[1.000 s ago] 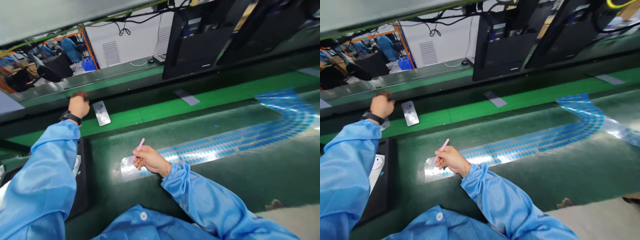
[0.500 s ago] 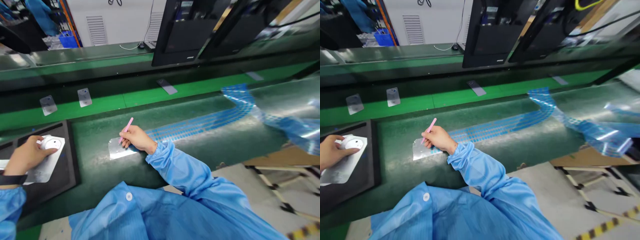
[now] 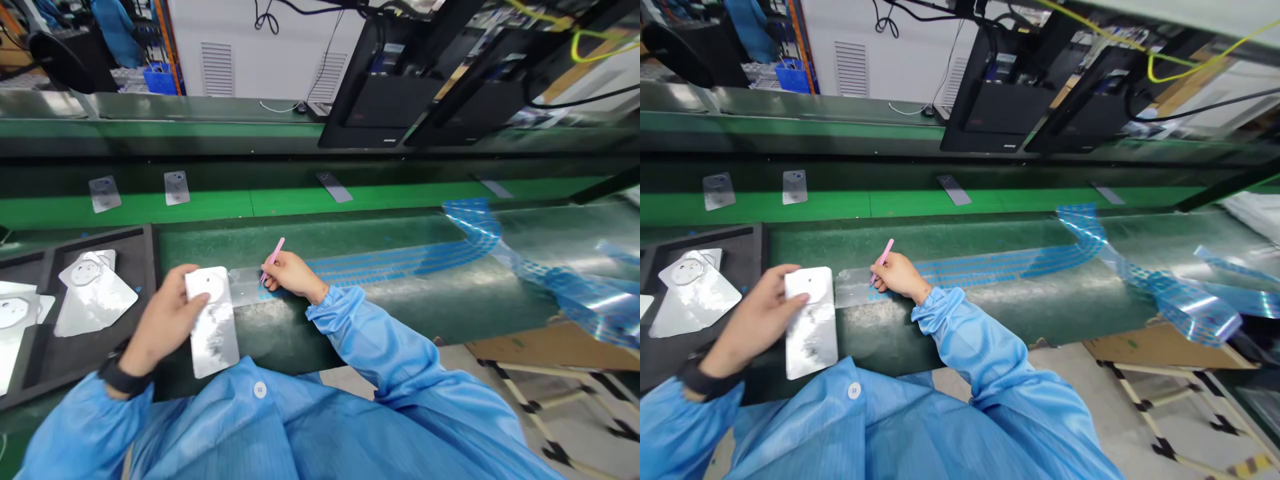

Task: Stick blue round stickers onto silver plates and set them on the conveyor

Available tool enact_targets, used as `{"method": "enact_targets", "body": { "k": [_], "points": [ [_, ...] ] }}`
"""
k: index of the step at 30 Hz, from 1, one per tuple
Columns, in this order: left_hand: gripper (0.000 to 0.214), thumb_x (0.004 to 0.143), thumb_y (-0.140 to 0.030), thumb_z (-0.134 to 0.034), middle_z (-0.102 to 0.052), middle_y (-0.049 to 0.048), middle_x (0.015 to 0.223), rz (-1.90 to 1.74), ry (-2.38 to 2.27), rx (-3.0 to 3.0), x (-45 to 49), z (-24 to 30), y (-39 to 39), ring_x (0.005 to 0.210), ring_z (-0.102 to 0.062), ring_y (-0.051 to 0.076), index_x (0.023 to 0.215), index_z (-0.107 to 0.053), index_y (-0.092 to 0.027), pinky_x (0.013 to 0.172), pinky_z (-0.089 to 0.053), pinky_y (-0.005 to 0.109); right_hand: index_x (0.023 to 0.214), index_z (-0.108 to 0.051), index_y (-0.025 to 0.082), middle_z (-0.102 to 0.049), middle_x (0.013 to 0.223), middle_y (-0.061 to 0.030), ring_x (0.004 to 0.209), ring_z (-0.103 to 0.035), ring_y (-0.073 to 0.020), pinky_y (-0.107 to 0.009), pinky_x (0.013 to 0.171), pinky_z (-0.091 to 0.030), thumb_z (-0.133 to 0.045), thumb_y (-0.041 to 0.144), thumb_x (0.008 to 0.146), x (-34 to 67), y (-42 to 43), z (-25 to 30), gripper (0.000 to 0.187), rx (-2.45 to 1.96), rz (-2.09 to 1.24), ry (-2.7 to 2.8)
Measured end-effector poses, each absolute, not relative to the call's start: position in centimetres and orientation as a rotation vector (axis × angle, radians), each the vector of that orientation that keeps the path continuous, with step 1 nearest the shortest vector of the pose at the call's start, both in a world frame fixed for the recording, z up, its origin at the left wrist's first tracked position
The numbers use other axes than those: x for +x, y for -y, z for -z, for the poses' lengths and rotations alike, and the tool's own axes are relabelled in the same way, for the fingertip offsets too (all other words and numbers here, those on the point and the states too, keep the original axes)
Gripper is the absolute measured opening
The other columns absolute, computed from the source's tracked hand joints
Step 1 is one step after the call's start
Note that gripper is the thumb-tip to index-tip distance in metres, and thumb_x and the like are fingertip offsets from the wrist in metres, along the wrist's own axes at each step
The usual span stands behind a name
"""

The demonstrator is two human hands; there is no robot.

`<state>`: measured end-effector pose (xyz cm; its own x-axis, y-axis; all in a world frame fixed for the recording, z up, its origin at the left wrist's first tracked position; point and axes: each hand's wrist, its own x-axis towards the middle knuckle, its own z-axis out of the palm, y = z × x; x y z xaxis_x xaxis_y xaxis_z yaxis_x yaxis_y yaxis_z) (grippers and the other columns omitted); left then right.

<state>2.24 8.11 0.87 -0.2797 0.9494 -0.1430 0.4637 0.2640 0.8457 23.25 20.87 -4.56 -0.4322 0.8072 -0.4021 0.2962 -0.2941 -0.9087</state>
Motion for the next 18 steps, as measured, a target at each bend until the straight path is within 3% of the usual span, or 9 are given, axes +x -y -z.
{"method": "enact_targets", "body": {
  "k": [6,11,18],
  "points": [
    [0.046,0.076,-0.031,-0.056,-0.067,0.0042,0.091,-0.611,-1.892,1.549,4.2,3.4,-10.1,0.078,-0.064,0.021,0.120,-0.050,-0.020,0.075,-0.052,0.037,0.069,-0.053,0.014,-0.061,0.053,0.0004,0.045,-0.061,-0.0102,-0.017,0.041,-0.052,-0.055,0.003,0.088,23.1,-20.8,4.2,0.022,-1.434,-1.771,1.507],
    [0.035,0.077,-0.029,-0.063,-0.061,0.0113,0.120,-0.535,-2.024,1.890,4.2,4.0,-10.2,0.115,-0.052,0.031,0.110,-0.062,-0.019,0.098,-0.042,0.048,0.068,-0.054,0.013,-0.061,0.052,0.0002,0.043,-0.060,-0.0096,-0.017,0.041,-0.052,-0.055,0.006,0.088,23.1,-20.8,4.3,0.022,-1.465,-1.747,1.602],
    [0.034,0.072,-0.033,-0.074,-0.064,0.0081,0.123,-0.389,-1.946,2.052,4.8,4.9,-9.2,0.123,-0.042,0.037,0.104,-0.067,-0.024,0.096,-0.038,0.056,0.065,-0.055,0.013,-0.059,0.048,0.0015,0.040,-0.058,-0.0079,-0.014,0.039,-0.049,-0.054,0.007,0.090,23.4,-21.1,4.5,0.025,-1.393,-1.894,1.471]
  ]
}}
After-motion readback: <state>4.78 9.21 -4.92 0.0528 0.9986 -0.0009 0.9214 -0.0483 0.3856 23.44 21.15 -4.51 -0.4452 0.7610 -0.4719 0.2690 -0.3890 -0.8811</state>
